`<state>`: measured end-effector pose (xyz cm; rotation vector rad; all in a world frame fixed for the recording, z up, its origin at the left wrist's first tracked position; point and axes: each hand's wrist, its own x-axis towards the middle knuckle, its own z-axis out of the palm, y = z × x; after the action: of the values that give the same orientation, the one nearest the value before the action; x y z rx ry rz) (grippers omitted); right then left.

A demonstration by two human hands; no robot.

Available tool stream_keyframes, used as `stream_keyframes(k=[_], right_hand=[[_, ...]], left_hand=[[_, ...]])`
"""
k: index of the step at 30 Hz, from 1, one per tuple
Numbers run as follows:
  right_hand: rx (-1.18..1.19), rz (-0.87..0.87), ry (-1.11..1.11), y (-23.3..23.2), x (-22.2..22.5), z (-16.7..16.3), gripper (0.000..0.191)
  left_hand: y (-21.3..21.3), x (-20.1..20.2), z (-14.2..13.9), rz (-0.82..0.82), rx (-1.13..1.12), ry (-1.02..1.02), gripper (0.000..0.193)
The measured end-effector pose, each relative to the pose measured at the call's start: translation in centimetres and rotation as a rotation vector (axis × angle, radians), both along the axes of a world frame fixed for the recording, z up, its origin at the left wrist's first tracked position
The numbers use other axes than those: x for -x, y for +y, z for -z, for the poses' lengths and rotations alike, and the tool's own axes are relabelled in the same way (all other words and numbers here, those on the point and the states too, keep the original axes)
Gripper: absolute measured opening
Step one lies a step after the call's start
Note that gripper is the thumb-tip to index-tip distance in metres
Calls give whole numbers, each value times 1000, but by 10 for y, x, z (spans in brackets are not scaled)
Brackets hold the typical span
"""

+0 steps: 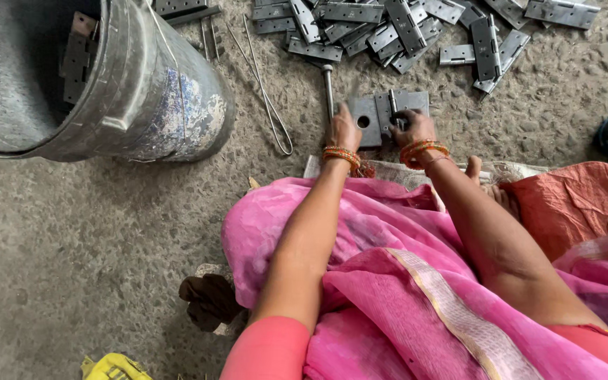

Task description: The person assembles metal hinges by hand, inserting pins into hinge leaves and tapping them into place using a metal rod. The person handles multiple hinge components and pins, placing finished units into a nearby bucket.

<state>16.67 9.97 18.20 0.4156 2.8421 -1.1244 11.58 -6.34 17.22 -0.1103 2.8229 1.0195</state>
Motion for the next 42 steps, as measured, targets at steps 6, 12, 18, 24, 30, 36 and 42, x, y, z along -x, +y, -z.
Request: stream_keyframes(k=[6,12,18,24,30,36,42], right_hand=[[154,11,66,8,5,22,32],[226,24,-1,14,6,30,31],[266,-1,1,17,7,27,32],[324,60,-130,15,7,28,32],[361,72,-74,15,3,30,29],[351,94,-106,18,2,33,24],[402,103,-71,12,0,23,23]], left_hand=[[9,8,4,-33,-29,404,22],[2,9,8,-83,-6,357,36],[3,14,8,-79,-36,-165,30],[3,11,-3,-54,-87,891,34],[-9,12,-1,-75,13,-242,39],[-1,6,-3,-122,-181,518,30],[-17,0,-8,-85,126,-127,33]])
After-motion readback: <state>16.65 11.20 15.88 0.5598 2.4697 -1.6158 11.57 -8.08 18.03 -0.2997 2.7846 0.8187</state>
